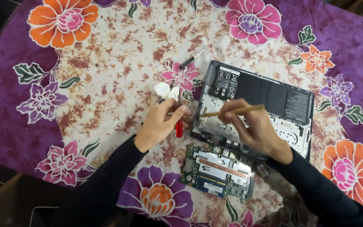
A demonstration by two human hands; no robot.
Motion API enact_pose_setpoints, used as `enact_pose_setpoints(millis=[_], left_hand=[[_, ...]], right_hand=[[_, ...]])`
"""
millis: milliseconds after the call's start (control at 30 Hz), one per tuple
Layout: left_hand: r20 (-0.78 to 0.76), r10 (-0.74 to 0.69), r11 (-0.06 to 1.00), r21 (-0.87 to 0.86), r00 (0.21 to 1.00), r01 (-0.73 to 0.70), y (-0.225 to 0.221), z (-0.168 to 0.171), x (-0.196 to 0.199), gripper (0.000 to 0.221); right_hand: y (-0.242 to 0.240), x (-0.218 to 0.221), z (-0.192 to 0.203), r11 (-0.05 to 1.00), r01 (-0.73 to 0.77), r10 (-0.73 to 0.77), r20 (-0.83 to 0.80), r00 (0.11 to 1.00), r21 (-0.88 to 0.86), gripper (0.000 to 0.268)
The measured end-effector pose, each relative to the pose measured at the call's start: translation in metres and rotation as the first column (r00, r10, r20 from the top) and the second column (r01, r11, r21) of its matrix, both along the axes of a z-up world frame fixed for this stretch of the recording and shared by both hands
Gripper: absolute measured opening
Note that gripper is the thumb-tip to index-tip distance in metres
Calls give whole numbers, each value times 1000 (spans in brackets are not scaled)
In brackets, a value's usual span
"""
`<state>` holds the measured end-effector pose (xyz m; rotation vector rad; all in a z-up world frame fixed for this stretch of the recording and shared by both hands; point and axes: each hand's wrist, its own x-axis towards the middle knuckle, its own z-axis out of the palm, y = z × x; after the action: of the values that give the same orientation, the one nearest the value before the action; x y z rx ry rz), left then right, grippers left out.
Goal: Cleaning the internal chassis of a laptop with a brush and cloth, then preparing and seating the motherboard for reinstallation.
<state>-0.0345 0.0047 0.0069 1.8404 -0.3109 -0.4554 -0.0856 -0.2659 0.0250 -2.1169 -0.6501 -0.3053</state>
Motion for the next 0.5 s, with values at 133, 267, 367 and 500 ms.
enact_pose_setpoints(millis=[133, 267, 367, 500], left_hand=[[-14, -21, 1000, -7, 1000, 21, 0, -3, 1, 44], [80, -30, 999, 37, 996, 27, 2, -23, 6, 48], [115, -38, 998, 62, 993, 31, 3, -13, 6, 47], [142, -44, 994, 101, 989, 30, -3, -16, 7, 48]], right_hand=[[-3, -1, -10, 993, 99, -94, 75, 993, -65, 15], [1, -14, -3, 998, -64, 66, 111, 992, -24, 15], [2, -10, -2, 997, -34, 43, 127, 991, -71, 14], [8, -10, 10, 991, -119, 127, 140, 982, -61, 12]])
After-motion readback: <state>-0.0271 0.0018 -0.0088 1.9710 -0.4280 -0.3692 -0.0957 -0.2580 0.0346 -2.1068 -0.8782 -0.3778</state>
